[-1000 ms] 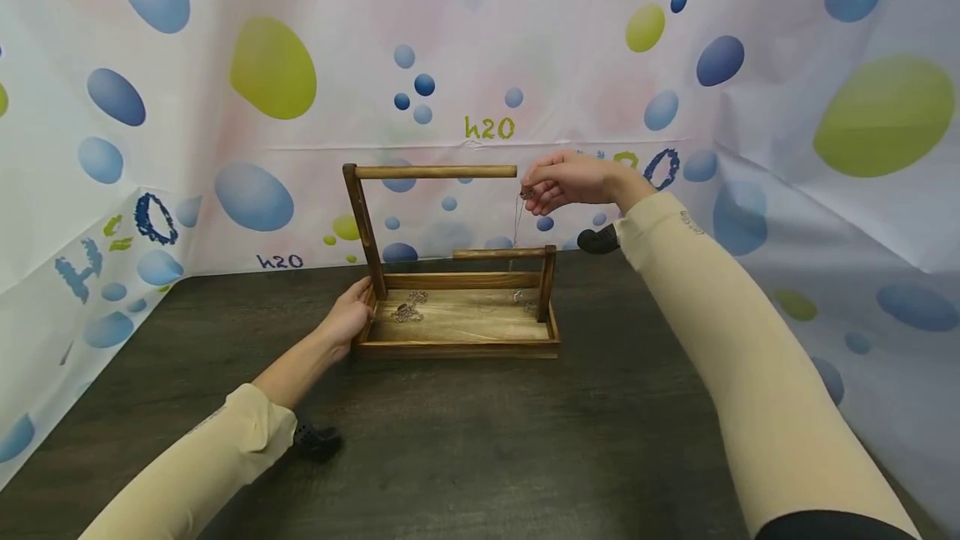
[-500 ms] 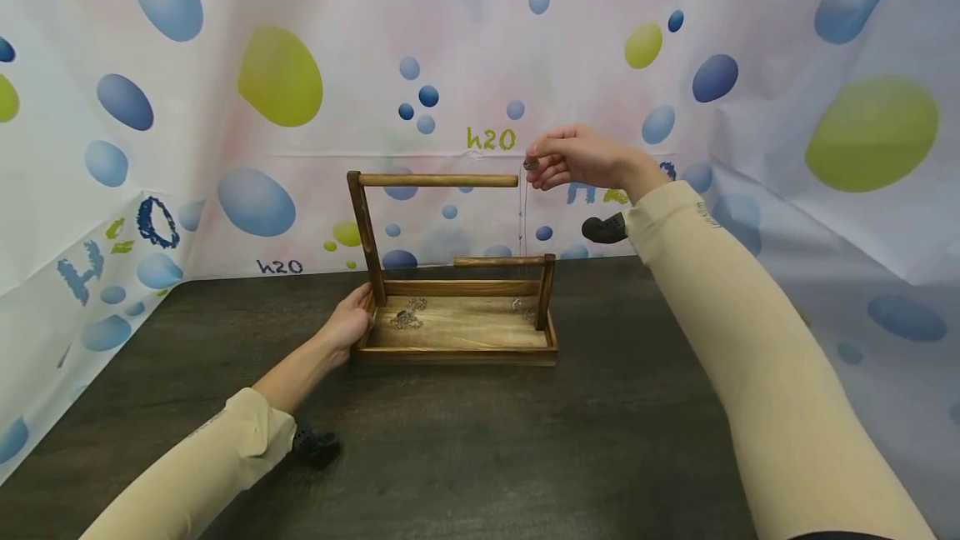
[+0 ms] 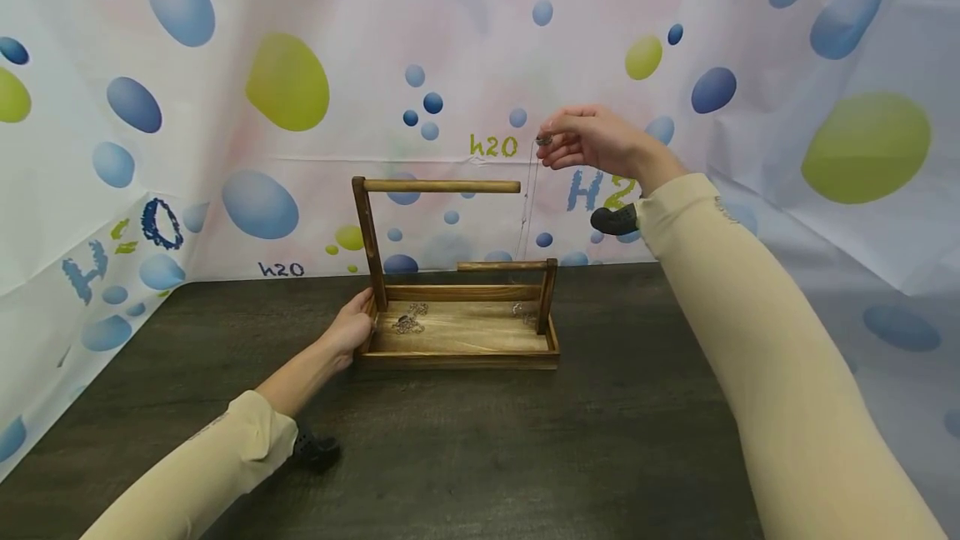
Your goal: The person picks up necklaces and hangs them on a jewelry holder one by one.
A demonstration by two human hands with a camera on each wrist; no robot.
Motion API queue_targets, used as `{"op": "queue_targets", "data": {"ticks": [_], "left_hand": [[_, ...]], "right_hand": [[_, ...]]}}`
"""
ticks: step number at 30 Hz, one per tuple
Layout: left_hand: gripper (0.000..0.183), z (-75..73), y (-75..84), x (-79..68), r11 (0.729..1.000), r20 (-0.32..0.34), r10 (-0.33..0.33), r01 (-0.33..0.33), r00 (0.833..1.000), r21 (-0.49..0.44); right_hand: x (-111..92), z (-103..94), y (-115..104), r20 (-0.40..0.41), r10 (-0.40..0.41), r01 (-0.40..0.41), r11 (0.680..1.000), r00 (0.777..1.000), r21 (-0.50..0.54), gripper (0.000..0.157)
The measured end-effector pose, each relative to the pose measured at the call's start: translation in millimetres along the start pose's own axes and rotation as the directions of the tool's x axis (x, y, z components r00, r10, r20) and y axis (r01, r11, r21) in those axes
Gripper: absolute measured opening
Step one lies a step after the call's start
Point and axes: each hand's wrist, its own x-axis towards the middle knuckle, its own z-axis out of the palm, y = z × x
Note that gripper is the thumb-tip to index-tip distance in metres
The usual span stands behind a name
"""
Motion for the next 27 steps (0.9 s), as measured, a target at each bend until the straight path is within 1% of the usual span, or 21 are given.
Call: {"op": "queue_targets", "data": {"ticks": [7,12,19,23,27], "left_hand": [[0.085,-1.1,-0.3,-1.5,1.000,-0.004,0.007,-0.007,1.000,-0.013],[0.083,-1.6,-0.4,-2.1,1.000,-0.005,0.015,-0.015,1.000,-0.018],[0.083,-1.1,-2.3,-1.1,1.000,-0.003,0.023,-0.023,1.000,-0.019],[0.084,0.1,-2.9,-0.3,0.999,-0.001,0.036,-0.036,0.999,-0.025],[0.084,0.4,-2.4,-1.0,0.999,0.000,0.031,-0.031,1.000,-0.032]], "right_hand": [[1.5,1.7,-4.9,-0.099,-0.012,0.006,0.998,0.995,-0.067,0.023],[3.2,4.1,-5.7,-0.143,-0.022,0.007,0.995,0.989,-0.101,0.022],[10.5,10.0,-2.7,-0.159,-0.030,0.013,0.994,0.987,-0.109,0.021],[16.1,15.9,-1.3,-0.143,-0.031,0.015,0.994,0.989,-0.112,0.023],[20.4,19.9,0.2,-0.131,-0.027,0.014,0.994,0.991,-0.104,0.023]]}}
